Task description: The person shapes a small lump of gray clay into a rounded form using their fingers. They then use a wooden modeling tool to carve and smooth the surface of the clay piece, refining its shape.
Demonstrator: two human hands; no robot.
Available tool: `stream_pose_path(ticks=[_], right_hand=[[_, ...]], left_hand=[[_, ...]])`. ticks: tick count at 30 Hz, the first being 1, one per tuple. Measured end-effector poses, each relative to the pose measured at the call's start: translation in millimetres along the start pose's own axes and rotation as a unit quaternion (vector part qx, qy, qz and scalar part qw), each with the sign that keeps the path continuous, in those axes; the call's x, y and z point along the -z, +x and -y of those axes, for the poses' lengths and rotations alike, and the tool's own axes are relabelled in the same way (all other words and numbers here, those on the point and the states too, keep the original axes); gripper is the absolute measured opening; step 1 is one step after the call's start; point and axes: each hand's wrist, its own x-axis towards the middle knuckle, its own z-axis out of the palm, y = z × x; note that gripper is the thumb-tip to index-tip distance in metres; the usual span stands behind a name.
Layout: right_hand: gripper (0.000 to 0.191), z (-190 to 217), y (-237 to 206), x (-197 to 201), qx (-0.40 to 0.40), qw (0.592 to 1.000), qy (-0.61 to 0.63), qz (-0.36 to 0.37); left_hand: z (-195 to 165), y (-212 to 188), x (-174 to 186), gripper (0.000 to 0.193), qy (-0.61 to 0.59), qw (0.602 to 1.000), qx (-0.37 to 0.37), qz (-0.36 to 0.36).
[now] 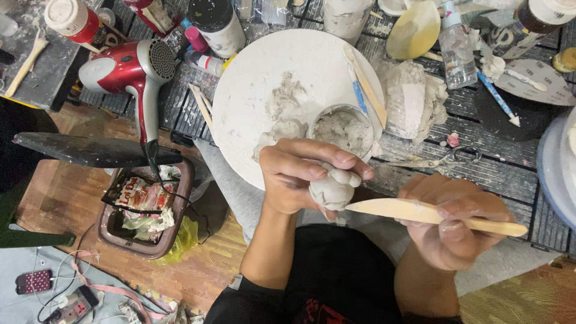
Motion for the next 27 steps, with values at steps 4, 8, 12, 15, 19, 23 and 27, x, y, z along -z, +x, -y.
stream_pose_path(ticks=[4, 8, 12, 15, 19, 23, 27], right_hand=[[0.017, -1.6, 1.0, -6.9, -0.002, 1.000, -0.003, 0.005], [0.017, -2.7, 0.2, -8.7, -0.013, 1.000, -0.014, -0.009], [0.015, -5.4, -4.0, -2.5, -0.022, 1.000, 0.003, -0.003], [0.017, -8.9, -6.3, 1.8, -0.018, 0.999, 0.019, -0.038], [0.018, -6.1, -2.4, 0.8, -0.008, 0.993, 0.072, -0.089], [0.017, 0.2, 5.5, -8.7, 0.028, 0.994, 0.042, -0.096], [0.019, 4.5, 9.3, -12.4, 0.036, 0.996, 0.008, -0.079]], left_hand=[[1.1, 1.4, 4.5, 0.055, 0.020, 1.000, 0.001, 0.005], [3.5, 0.5, 7.3, 0.054, 0.020, 1.000, 0.001, 0.011], [7.4, -3.1, 8.2, 0.053, 0.010, 1.000, -0.003, 0.002], [11.4, -2.0, 4.4, 0.052, -0.016, 1.000, 0.006, -0.014], [27.0, 14.3, -6.0, 0.050, -0.044, 0.998, -0.037, -0.017], [43.9, 33.6, -10.9, 0.049, -0.107, 0.993, -0.046, -0.016], [40.3, 28.0, -13.2, 0.044, -0.077, 0.995, -0.047, -0.041]])
